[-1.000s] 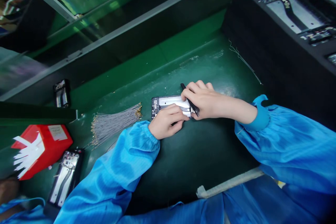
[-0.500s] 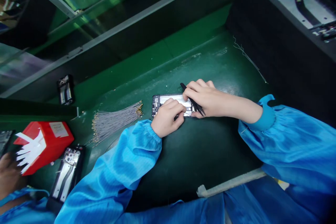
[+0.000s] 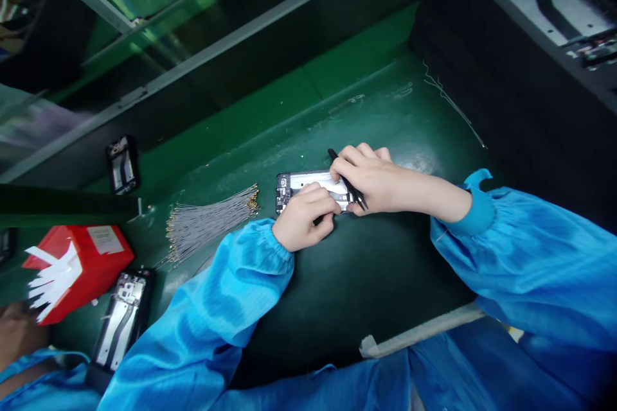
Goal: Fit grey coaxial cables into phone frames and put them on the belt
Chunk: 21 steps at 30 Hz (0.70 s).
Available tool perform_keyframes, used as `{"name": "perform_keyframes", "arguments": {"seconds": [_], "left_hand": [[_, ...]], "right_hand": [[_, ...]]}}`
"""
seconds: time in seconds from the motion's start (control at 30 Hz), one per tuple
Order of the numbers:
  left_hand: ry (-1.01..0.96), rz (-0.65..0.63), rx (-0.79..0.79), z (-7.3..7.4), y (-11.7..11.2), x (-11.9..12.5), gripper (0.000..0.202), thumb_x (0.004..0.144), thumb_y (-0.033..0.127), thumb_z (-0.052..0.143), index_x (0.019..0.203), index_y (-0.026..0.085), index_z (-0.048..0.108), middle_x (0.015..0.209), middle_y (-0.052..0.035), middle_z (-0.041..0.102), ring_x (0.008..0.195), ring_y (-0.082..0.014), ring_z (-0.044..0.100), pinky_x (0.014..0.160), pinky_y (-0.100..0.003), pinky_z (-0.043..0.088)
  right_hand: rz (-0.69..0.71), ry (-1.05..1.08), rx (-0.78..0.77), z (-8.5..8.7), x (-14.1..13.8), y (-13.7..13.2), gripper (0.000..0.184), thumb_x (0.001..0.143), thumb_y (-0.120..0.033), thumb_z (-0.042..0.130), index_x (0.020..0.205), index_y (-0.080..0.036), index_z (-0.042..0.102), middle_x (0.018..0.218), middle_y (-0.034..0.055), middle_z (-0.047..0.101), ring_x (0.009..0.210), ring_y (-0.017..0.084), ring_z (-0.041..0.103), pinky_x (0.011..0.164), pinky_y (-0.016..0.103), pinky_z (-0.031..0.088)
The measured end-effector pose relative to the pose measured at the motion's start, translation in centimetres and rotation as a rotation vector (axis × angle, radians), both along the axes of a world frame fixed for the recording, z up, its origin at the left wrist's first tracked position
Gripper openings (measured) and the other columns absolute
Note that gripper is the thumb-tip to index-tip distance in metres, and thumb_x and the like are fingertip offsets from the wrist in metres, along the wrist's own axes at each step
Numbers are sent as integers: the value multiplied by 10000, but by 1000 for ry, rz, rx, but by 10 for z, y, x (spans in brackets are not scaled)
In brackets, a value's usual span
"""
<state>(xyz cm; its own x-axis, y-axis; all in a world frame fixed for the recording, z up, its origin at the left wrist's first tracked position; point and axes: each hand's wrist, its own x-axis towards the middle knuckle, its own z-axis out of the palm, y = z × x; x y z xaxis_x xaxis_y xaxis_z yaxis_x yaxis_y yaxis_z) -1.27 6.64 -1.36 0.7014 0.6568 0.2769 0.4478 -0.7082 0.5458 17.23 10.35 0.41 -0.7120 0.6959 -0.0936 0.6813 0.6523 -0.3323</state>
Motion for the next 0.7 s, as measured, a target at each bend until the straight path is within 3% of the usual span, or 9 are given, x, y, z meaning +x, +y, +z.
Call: {"name": "perform_keyframes", "arguments": {"seconds": [0.2, 0.4, 0.57, 0.7], "left_hand": [[4, -24, 8, 0, 0, 1, 184, 743, 90, 396, 717, 165, 563, 634, -20, 514, 664, -146, 425, 660, -279, 398], [-69, 50, 21, 2, -2, -2, 114, 761, 142, 435, 733, 174, 541, 669, -23, 539, 666, -141, 456, 647, -285, 410], [-168, 186, 152, 6, -5, -5, 69, 769, 140, 470, 755, 174, 527, 677, -18, 535, 649, -132, 464, 631, -294, 404], [-193, 251, 247, 7, -6, -6, 71, 770, 126, 475, 771, 175, 527, 679, -13, 525, 643, -128, 468, 628, -296, 400]], "right_hand": [[-46, 68, -46, -3, 1, -2, 343, 633, -278, 584, 929, -218, 422, 1003, 68, 439, 894, 238, 370, 649, 292, 210], [-89, 270, -85, -12, 8, 1, 305, 749, -412, 540, 955, -218, 427, 970, 60, 478, 890, 223, 400, 718, 319, 254], [62, 227, 101, -16, 6, -8, 440, 696, -498, 593, 975, -180, 472, 1070, 127, 473, 987, 289, 378, 756, 376, 263], [130, 170, 233, -19, 1, 0, 402, 701, -454, 590, 971, -168, 507, 1088, 144, 474, 984, 296, 392, 763, 391, 269]]}}
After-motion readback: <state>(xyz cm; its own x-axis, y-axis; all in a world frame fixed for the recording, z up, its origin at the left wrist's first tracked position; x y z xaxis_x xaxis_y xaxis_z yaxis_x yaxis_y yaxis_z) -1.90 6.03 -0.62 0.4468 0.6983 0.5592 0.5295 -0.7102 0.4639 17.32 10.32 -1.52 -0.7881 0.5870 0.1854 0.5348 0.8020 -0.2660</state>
